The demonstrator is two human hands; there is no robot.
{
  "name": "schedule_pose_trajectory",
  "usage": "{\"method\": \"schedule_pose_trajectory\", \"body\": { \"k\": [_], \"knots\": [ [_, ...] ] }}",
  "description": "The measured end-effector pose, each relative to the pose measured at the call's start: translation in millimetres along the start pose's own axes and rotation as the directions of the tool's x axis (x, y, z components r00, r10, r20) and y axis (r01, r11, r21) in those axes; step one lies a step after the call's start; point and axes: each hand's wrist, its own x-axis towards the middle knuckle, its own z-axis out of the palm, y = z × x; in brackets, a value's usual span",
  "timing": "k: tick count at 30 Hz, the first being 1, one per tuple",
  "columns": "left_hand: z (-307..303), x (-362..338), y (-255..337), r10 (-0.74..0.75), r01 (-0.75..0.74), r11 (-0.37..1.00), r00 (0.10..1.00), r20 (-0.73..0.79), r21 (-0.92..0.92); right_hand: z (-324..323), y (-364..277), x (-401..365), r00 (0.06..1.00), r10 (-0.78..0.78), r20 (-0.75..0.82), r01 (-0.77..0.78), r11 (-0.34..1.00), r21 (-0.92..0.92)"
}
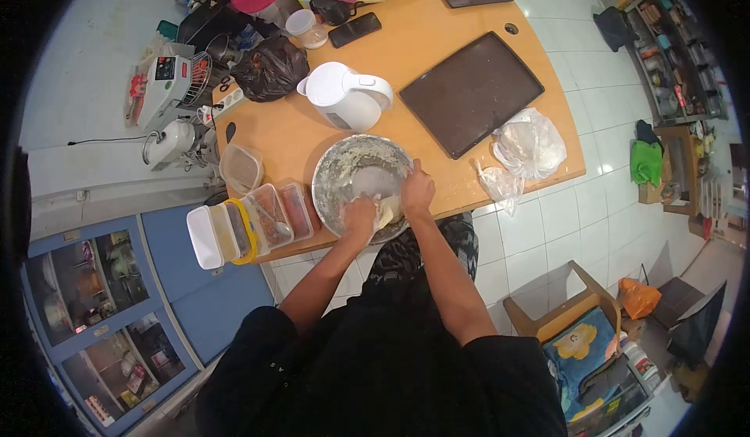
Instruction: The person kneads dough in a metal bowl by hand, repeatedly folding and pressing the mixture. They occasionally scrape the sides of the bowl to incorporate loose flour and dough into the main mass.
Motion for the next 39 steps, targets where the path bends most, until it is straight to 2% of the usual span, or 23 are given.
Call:
{"method": "schedule_pose_trajectory", "body": {
  "k": [1, 4, 5, 7, 10, 13, 16, 19, 22, 25, 28, 30, 31, 32, 34, 37, 38, 39],
  "knots": [
    [3, 3, 8, -0.029, 0.028, 0.999, 0.999, 0.022, 0.043, 0, 0, 0, 1.0, -0.005, -0.007, 0.005, 1.0, 0.002],
    [31, 3, 12, 0.165, -0.118, 0.976, 0.949, -0.269, 0.18, -1, 0, -1, 1.0, 0.022, 0.0, -0.022, 1.0, 0.015],
    [33, 2, 8, 0.314, -0.248, 0.941, 0.895, -0.316, 0.232, -1, 0, -2, 1.0, 0.019, -0.011, -0.019, 0.999, 0.036],
    [35, 1, 2, 0.585, -0.475, 0.808, 0.716, -0.38, 0.348, -2, 3, -2, 0.999, 0.013, -0.037, -0.011, 0.997, 0.075],
    [55, 14, -8, 0.688, -0.669, 0.724, 0.72, -0.094, 0.167, -5, 4, 0, 1.0, 0.001, 0.001, -0.001, 0.997, 0.083],
    [53, 18, -15, 0.63, -0.637, 0.77, 0.756, -0.176, 0.019, -3, 1, 1, 1.0, 0.01, -0.008, -0.009, 0.996, 0.084],
    [59, 27, -3, 0.482, -0.492, 0.868, 0.868, -0.119, -0.072, -1, 1, 5, 1.0, -0.019, -0.001, 0.019, 0.995, 0.096],
    [68, 40, 8, 0.442, -0.468, 0.883, 0.809, -0.389, 0.031, -2, 7, 5, 1.0, -0.019, 0.011, 0.017, 0.994, 0.11],
    [72, 63, 10, 0.376, -0.404, 0.913, 0.887, -0.266, -0.054, -1, 13, 3, 0.999, -0.018, 0.027, 0.015, 0.993, 0.114],
    [84, 92, 5, 0.349, -0.403, 0.911, 0.867, -0.357, -0.088, 3, 11, 3, 0.998, -0.041, -0.041, 0.048, 0.984, 0.171],
    [91, 109, 8, 0.155, -0.22, 0.959, 0.935, -0.321, -0.18, 1, 13, 4, 0.998, -0.061, -0.029, 0.065, 0.98, 0.189],
    [93, 115, 16, -0.118, 0.035, 0.96, 0.95, -0.289, -0.278, 0, 12, 4, 0.999, -0.049, -0.008, 0.05, 0.978, 0.203],
    [92, 119, 19, -0.251, 0.16, 0.933, 0.93, -0.267, -0.322, -1, 11, 5, 0.999, -0.045, 0.0, 0.044, 0.976, 0.212],
    [91, 124, 22, -0.331, 0.211, 0.898, 0.902, -0.278, -0.385, -1, 10, 7, 0.998, -0.056, 0.0, 0.055, 0.978, 0.203],
    [89, 129, 24, -0.481, 0.298, 0.81, 0.83, -0.283, -0.505, -2, 8, 9, 0.997, -0.072, -0.001, 0.071, 0.979, 0.19],
    [89, 130, 25, -0.627, 0.364, 0.698, 0.727, -0.28, -0.617, -4, 4, 6, 0.997, -0.077, -0.025, 0.08, 0.982, 0.173],
    [87, 130, 21, -0.635, 0.299, 0.481, 0.767, -0.092, -0.824, -4, 3, 5, 0.998, -0.063, -0.019, 0.065, 0.987, 0.147],
    [84, 133, 15, -0.579, 0.241, 0.203, 0.811, 0.083, -0.949, -5, 1, 6, 0.998, -0.053, -0.017, 0.055, 0.991, 0.121]
  ]
}}
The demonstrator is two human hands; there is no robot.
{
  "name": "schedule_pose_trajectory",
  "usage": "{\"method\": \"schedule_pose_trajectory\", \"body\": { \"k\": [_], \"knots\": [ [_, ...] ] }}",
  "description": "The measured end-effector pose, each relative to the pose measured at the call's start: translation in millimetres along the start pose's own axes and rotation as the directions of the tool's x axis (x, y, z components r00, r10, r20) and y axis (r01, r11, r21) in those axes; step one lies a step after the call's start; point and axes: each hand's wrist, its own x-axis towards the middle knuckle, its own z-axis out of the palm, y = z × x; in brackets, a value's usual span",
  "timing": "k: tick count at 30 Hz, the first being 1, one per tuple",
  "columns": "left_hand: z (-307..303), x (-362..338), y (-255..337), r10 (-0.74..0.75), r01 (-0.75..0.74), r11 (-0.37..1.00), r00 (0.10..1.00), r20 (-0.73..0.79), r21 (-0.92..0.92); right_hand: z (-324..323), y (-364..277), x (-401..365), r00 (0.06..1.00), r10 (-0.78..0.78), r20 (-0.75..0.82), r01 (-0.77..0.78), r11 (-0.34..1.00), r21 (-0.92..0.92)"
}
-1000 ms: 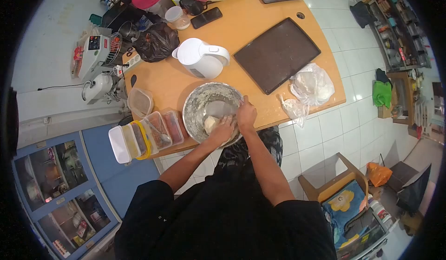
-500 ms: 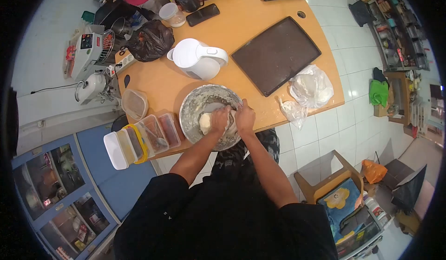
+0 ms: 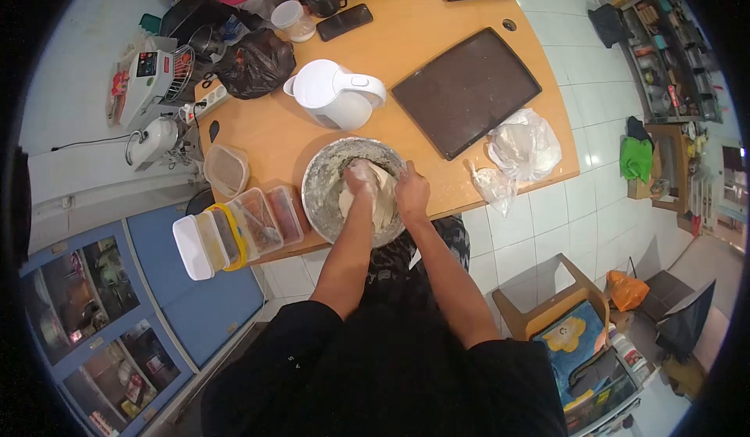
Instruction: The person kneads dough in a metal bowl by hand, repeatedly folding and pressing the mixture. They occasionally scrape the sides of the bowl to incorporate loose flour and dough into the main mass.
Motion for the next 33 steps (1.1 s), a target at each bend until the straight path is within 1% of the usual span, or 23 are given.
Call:
{"method": "schedule_pose_trajectory", "body": {
  "k": [1, 2, 3, 4, 5, 6, 8, 10, 11, 12, 13, 14, 15, 16, 19, 22, 23, 24, 25, 27, 29, 31, 33],
  "knots": [
    [-9, 5, 1, -0.104, 0.143, 0.952, 0.982, 0.156, -0.269, 1, 0, -2, 1.0, 0.011, 0.004, -0.011, 1.0, -0.025],
    [-20, 10, 4, -0.069, 0.187, 0.914, 0.946, 0.318, -0.359, 2, -1, -2, 1.0, 0.013, 0.018, -0.013, 0.999, -0.037],
    [-32, 15, 7, -0.032, 0.259, 0.868, 0.881, 0.471, -0.424, 1, -1, -1, 0.999, 0.015, 0.029, -0.014, 0.999, -0.048],
    [-48, 13, 6, 0.067, 0.199, 0.911, 0.791, 0.608, -0.36, 1, -1, -1, 0.999, 0.019, 0.038, -0.017, 0.998, -0.061],
    [-61, 3, 15, 0.147, 0.124, 0.945, 0.666, 0.732, -0.303, 2, -1, 1, 0.999, 0.026, 0.026, -0.024, 0.998, -0.062],
    [-60, -17, 21, 0.043, 0.248, 0.908, 0.747, 0.663, -0.338, 4, 1, 1, 0.999, 0.037, 0.014, -0.036, 0.997, -0.065],
    [-66, -30, 3, 0.272, -0.096, 0.956, 0.649, 0.71, -0.278, 4, 5, -5, 0.997, 0.073, -0.009, -0.073, 0.994, -0.077],
    [-69, -45, -2, 0.181, -0.008, 0.973, 0.64, 0.747, -0.229, 3, 6, -4, 0.993, 0.107, -0.045, -0.11, 0.99, -0.084],
    [-78, -73, 18, -0.024, 0.261, 0.945, 0.658, 0.753, -0.198, 2, 7, -4, 0.993, 0.106, -0.047, -0.11, 0.99, -0.087],
    [-89, -94, 32, -0.224, 0.511, 0.843, 0.619, 0.753, -0.17, 1, 7, -2, 0.993, 0.106, -0.048, -0.11, 0.99, -0.089],
    [-104, -106, 28, 0.034, -0.036, 0.999, 0.703, 0.711, -0.012, 1, 7, -1, 0.993, 0.108, -0.048, -0.113, 0.989, -0.092],
    [-123, -116, 22, 0.293, -0.564, 0.809, 0.631, 0.718, 0.166, 0, 7, -2, 0.994, 0.105, -0.041, -0.108, 0.989, -0.1],
    [-136, -123, 20, 0.467, -0.894, 0.337, 0.432, 0.771, 0.297, 0, 6, -1, 0.994, 0.1, -0.037, -0.103, 0.989, -0.107],
    [-142, -127, 26, 0.322, -0.837, 0.449, 0.477, 0.818, 0.312, -1, 7, 0, 0.995, 0.094, -0.034, -0.097, 0.989, -0.115],
    [-152, -141, 26, 0.495, -0.914, 0.178, 0.403, 0.77, 0.364, 0, 9, -2, 0.991, 0.108, -0.079, -0.113, 0.992, -0.057],
    [-148, -139, 36, 0.604, -0.829, 0.524, 0.523, 0.601, 0.194, -6, 12, -1, 0.998, 0.041, -0.051, -0.037, 0.996, 0.085],
    [-141, -142, 44, 0.51, -0.704, 0.635, 0.691, 0.512, 0.317, -3, 19, 1, 0.999, 0.022, -0.047, -0.016, 0.992, 0.127],
    [-129, -145, 52, 0.394, -0.547, 0.725, 0.828, 0.399, 0.419, 0, 26, 2, 0.999, 0.003, -0.043, 0.004, 0.985, 0.17],
    [-121, -148, 63, 0.26, -0.366, 0.788, 0.927, 0.272, 0.495, 0, 29, 1, 0.999, -0.009, -0.041, 0.018, 0.977, 0.213],
    [-109, -145, 67, 0.212, -0.295, 0.722, 0.955, 0.205, 0.626, -4, 38, -8, 0.997, 0.049, 0.058, -0.061, 0.976, 0.208],
    [-85, -117, 27, 0.349, -0.36, 0.601, 0.922, 0.171, 0.714, -9, 48, -12, 0.986, 0.087, 0.145, -0.12, 0.963, 0.24],
    [-63, -124, 31, 0.247, -0.168, 0.702, 0.969, -0.016, 0.693, 1, 70, -24, 0.966, 0.119, 0.231, -0.189, 0.931, 0.311],
    [-42, -116, 8, 0.293, -0.145, 0.828, 0.935, -0.198, 0.542, -18, 64, -32, 0.947, 0.09, 0.309, -0.179, 0.946, 0.271]
  ]
}}
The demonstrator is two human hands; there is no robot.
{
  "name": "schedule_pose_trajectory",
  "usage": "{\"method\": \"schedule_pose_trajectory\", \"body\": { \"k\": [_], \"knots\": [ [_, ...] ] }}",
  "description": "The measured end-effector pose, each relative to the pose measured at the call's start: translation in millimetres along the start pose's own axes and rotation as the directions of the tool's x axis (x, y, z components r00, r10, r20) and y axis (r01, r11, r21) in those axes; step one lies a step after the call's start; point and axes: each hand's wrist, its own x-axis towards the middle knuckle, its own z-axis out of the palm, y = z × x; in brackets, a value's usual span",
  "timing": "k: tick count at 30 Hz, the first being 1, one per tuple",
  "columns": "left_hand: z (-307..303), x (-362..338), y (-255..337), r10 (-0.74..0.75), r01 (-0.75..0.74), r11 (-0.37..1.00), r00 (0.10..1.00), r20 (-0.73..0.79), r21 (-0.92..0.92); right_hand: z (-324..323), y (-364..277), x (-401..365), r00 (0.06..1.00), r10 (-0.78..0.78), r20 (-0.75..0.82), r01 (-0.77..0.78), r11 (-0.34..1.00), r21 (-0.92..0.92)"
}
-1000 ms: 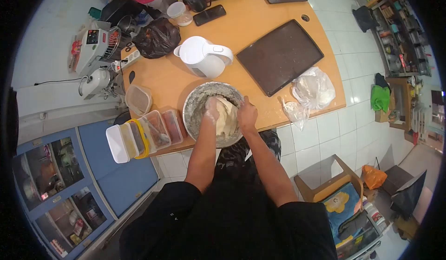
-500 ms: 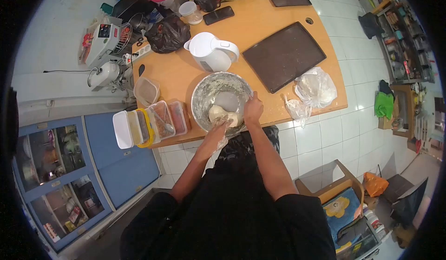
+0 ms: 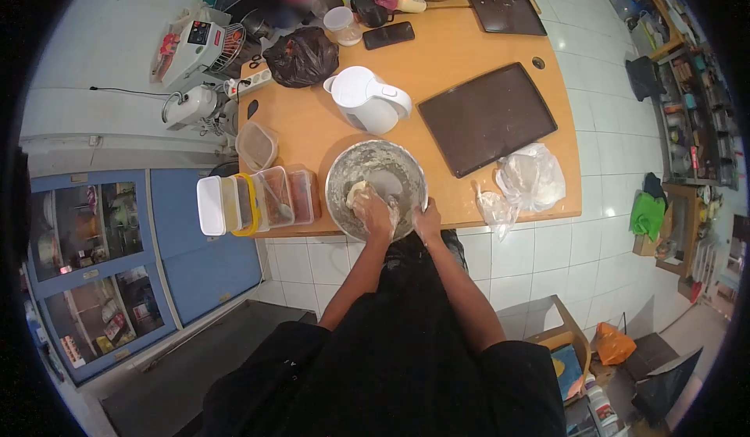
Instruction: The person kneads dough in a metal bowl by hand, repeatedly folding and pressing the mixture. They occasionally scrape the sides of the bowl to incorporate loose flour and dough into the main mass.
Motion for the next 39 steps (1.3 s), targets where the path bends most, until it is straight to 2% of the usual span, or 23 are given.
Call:
{"method": "schedule_pose_trajectory", "body": {
  "k": [1, 4, 5, 7, 9, 11, 13, 14, 16, 17, 20, 22, 26, 29, 30, 31, 32, 33, 34, 36, 37, 39],
  "knots": [
    [-3, -4, 3, 0.03, -0.029, 0.996, 0.999, -0.012, 0.089, -4, 2, -4, 0.999, 0.004, 0.042, -0.003, 1.0, -0.022],
    [-23, -14, 19, 0.143, -0.134, 0.944, 0.99, -0.01, 0.303, -13, 3, 6, 0.98, -0.155, 0.126, 0.168, 0.982, -0.092],
    [-17, -10, 16, 0.132, -0.108, 0.93, 0.99, -0.044, 0.352, -14, -3, 10, 0.968, -0.215, 0.129, 0.228, 0.969, -0.098],
    [37, 16, -21, 0.025, 0.004, 0.988, 0.982, -0.187, 0.153, -22, -16, 15, 0.938, -0.321, 0.131, 0.337, 0.935, -0.116],
    [52, 22, -29, -0.013, 0.032, 0.994, 0.984, -0.177, 0.104, -24, -28, 25, 0.945, -0.314, 0.088, 0.316, 0.949, -0.016],
    [30, 20, -13, 0.035, -0.027, 0.976, 0.999, -0.034, 0.214, -17, -33, 42, 0.94, -0.339, 0.047, 0.337, 0.941, 0.045],
    [16, 18, -10, 0.09, -0.089, 0.964, 0.996, 0.004, 0.252, -8, -38, 60, 0.917, -0.398, -0.006, 0.397, 0.915, 0.067],
    [13, 20, -9, 0.124, -0.126, 0.955, 0.992, 0.025, 0.267, -5, -43, 68, 0.934, -0.355, 0.049, 0.35, 0.932, 0.093],
    [14, 28, -11, 0.156, -0.145, 0.966, 0.987, -0.037, 0.214, 1, -48, 79, 0.953, -0.261, 0.153, 0.242, 0.961, 0.132],
    [15, 29, -16, 0.169, -0.154, 0.97, 0.984, -0.061, 0.19, 2, -47, 78, 0.954, -0.268, 0.135, 0.253, 0.96, 0.117],
    [19, 50, -22, -0.029, -0.058, 0.942, 0.968, 0.251, 0.332, 2, -41, 73, 0.953, -0.281, 0.115, 0.27, 0.957, 0.102],
    [23, 54, -30, 0.073, -0.124, 0.945, 0.982, 0.173, 0.303, 1, -43, 73, 0.955, -0.272, 0.12, 0.253, 0.956, 0.151],
    [31, 66, -38, 0.232, -0.243, 0.947, 0.97, 0.076, 0.212, 1, -43, 73, 0.943, -0.322, 0.09, 0.311, 0.943, 0.115],
    [79, 87, -74, 0.228, -0.192, 0.963, 0.955, -0.19, 0.19, 5, -45, 73, 0.948, -0.315, 0.052, 0.308, 0.945, 0.11],
    [76, 85, -72, 0.15, -0.163, 0.986, 0.967, -0.204, -0.046, 1, -51, 69, 0.957, -0.283, 0.062, 0.276, 0.956, 0.102],
    [75, 82, -72, 0.07, -0.126, 0.952, 0.977, -0.202, -0.278, 1, -51, 66, 0.965, -0.251, 0.072, 0.244, 0.965, 0.097],
    [73, 84, -70, -0.003, -0.09, 0.864, 0.983, -0.186, -0.495, 3, -54, 66, 0.96, -0.275, 0.054, 0.27, 0.959, 0.082],
    [70, 89, -69, -0.14, 0.105, 0.851, 0.99, -0.029, -0.515, 3, -56, 66, 0.954, -0.299, 0.035, 0.296, 0.953, 0.066],
    [52, 83, -57, -0.167, 0.191, 0.826, 0.981, 0.093, -0.531, 3, -54, 66, 0.947, -0.322, 0.018, 0.321, 0.946, 0.047],
    [-5, 67, -15, -0.203, 0.359, 0.765, 0.922, 0.33, -0.534, 5, -52, 66, 0.937, -0.347, -0.026, 0.346, 0.937, -0.038],
    [13, 70, -41, -0.063, 0.45, 0.648, 0.836, 0.545, -0.614, 6, -53, 65, 0.931, -0.361, -0.048, 0.356, 0.931, -0.081],
    [8, 48, -34, 0.133, 0.022, 0.904, 0.935, 0.33, -0.428, 7, -53, 64, 0.931, -0.358, -0.073, 0.35, 0.931, -0.105]
  ]
}}
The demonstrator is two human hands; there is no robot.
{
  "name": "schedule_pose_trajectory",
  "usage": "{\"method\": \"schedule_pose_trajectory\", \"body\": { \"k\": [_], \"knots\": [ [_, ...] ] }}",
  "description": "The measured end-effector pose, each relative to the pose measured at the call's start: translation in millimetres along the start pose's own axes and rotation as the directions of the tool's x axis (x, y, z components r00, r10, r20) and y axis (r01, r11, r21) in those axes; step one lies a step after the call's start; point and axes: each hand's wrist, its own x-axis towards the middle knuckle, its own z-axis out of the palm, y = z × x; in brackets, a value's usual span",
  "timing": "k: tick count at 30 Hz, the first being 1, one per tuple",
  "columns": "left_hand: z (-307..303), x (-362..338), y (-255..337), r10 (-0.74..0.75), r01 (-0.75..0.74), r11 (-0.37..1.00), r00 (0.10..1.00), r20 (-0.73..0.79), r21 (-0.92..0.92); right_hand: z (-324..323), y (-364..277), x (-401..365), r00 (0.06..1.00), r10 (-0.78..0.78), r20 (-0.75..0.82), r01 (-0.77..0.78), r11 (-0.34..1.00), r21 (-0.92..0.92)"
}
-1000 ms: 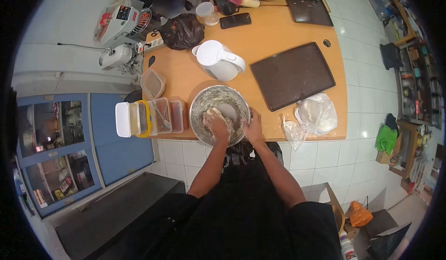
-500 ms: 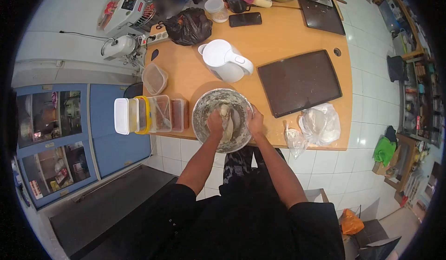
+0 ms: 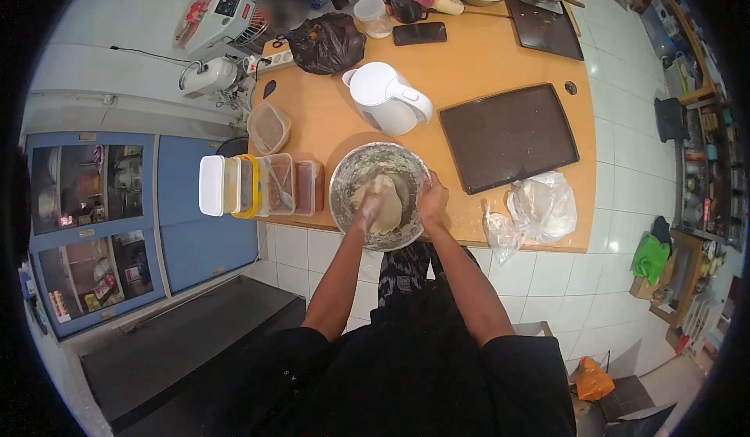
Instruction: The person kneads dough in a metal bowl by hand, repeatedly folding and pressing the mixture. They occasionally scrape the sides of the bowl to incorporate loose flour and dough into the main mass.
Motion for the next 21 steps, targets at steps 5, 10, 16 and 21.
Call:
{"method": "schedule_pose_trajectory", "body": {
  "k": [5, 10, 16, 21],
  "knots": [
    [29, -51, 26, -0.003, -0.129, 0.714, 0.982, 0.188, 0.688, 0, -5, -6, 0.999, 0.038, -0.016, -0.039, 0.999, -0.036],
    [32, -94, 45, -0.071, -0.115, 0.594, 0.978, 0.194, 0.796, -4, 6, -1, 0.995, 0.095, 0.023, -0.094, 0.995, -0.019],
    [2, -107, 87, -0.224, 0.056, 0.752, 0.959, 0.175, 0.656, -19, 11, 4, 0.999, 0.042, 0.001, -0.041, 0.992, -0.121],
    [7, -83, 31, 0.096, -0.098, 0.794, 0.995, 0.036, 0.6, -23, 4, 8, 0.999, 0.036, 0.002, -0.036, 0.996, -0.078]
  ]
}}
